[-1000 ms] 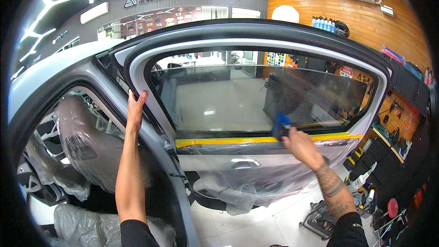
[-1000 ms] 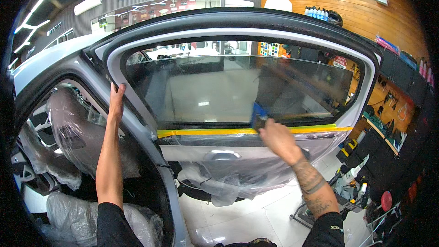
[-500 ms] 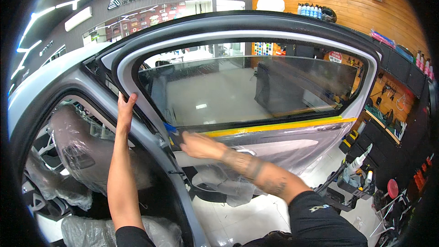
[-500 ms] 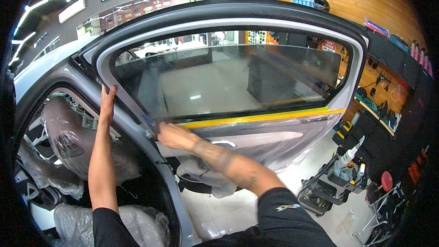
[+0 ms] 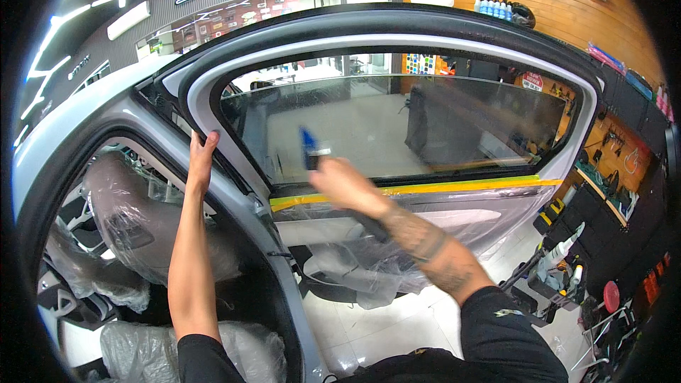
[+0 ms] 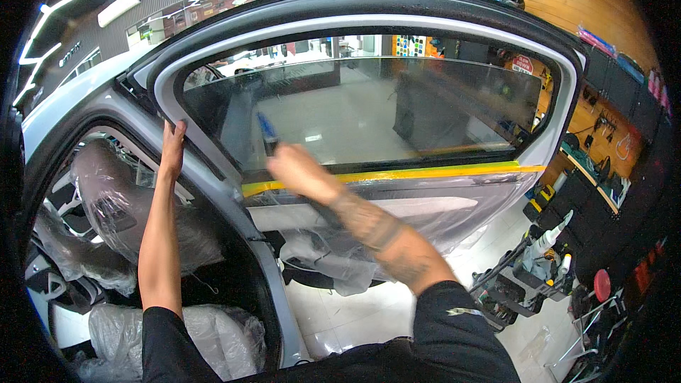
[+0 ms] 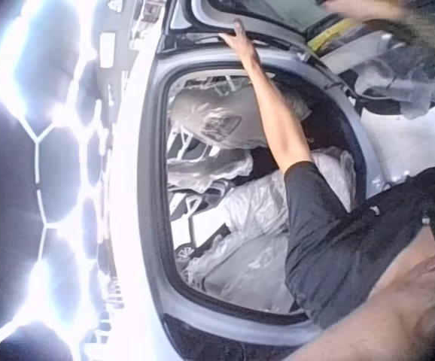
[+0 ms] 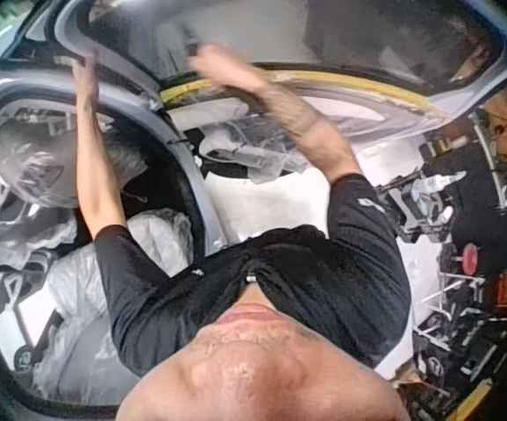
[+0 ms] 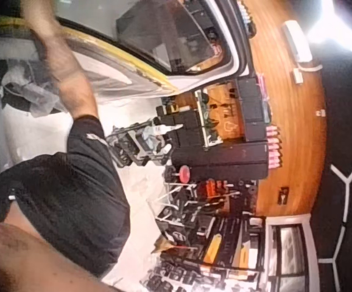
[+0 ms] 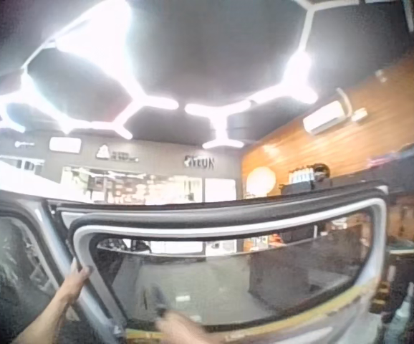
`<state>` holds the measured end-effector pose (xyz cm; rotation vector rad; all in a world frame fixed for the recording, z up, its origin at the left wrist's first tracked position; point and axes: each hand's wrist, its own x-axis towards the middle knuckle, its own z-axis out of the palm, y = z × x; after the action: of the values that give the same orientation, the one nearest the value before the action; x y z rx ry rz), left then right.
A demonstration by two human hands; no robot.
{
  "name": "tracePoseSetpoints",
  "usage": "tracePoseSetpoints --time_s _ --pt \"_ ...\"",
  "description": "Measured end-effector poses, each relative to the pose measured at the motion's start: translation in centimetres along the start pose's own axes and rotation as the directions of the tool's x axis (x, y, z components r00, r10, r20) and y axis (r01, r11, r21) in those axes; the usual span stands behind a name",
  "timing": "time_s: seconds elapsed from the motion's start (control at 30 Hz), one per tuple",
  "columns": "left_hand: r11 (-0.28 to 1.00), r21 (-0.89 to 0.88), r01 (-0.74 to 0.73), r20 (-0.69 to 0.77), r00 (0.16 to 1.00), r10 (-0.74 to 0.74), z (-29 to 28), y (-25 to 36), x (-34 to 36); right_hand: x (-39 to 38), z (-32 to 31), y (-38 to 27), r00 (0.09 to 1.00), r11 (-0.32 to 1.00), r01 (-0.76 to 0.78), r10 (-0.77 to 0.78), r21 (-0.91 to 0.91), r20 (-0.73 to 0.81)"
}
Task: The person applies a tint film to a car door window. They smooth the film with their hands, spray a solution, and use a squeegee to remove bubbles and excess liquid. The person wipes the edges with a cloth and uses a yellow tool to trim the film along the window frame.
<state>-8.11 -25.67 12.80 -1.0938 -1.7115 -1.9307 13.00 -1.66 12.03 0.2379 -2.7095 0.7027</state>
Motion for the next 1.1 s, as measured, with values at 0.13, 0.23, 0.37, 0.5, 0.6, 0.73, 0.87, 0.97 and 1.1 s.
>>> tracePoseSetpoints --time_s 0.13,0.23,0.37,0.5,0.6,0.73,0.87,0.97,1.1 --pt "1.0 0.001 0.03 0.038 0.999 -0.03 1.5 -0.1 0.9 6.9 6.2 -1.5 0.975 0.966 0.178 -0.199 -0.188 -0.1" --pt "0.998 0.032 0.047 0.029 0.998 -0.048 1.7 0.2 1.1 6.1 5.5 -1.7 0.951 0.951 0.251 -0.277 -0.18 -0.139" --pt "0.997 0.008 0.075 0.013 0.997 -0.076 -0.3 -0.1 -0.1 -4.0 -2.2 -1.1 0.994 0.998 -0.047 0.044 0.031 0.099" --pt "0.994 -0.017 0.111 -0.003 0.994 -0.111 0.2 0.5 -0.1 -11.0 -11.2 -0.5 0.943 0.946 -0.246 0.284 0.209 -0.175" --pt "0.996 -0.024 0.085 0.029 0.996 -0.085 0.5 0.5 0.1 -6.2 -9.2 -1.6 0.971 0.977 -0.19 0.201 0.097 -0.127" --pt "0.999 0.013 0.042 0.04 0.998 -0.043 0.4 0.7 0.3 4.4 -1.8 -6.6 1.0 0.978 -0.017 0.019 0.206 -0.007" --pt "0.994 0.047 0.098 0.058 0.993 -0.101 1.3 0.3 1.1 7.4 0.7 -4.9 0.982 0.984 0.178 -0.175 0.028 -0.077" --pt "0.999 0.035 0.003 0.029 1.0 -0.004 -1.8 -1.2 0.4 0.5 -3.8 -5.0 0.993 1.0 0.021 -0.02 -0.008 0.113" --pt "0.999 -0.027 0.04 -0.001 0.999 -0.041 -0.5 -0.2 0.2 -6.3 -12.1 -5.2 0.981 0.986 -0.167 0.165 -0.011 -0.106"
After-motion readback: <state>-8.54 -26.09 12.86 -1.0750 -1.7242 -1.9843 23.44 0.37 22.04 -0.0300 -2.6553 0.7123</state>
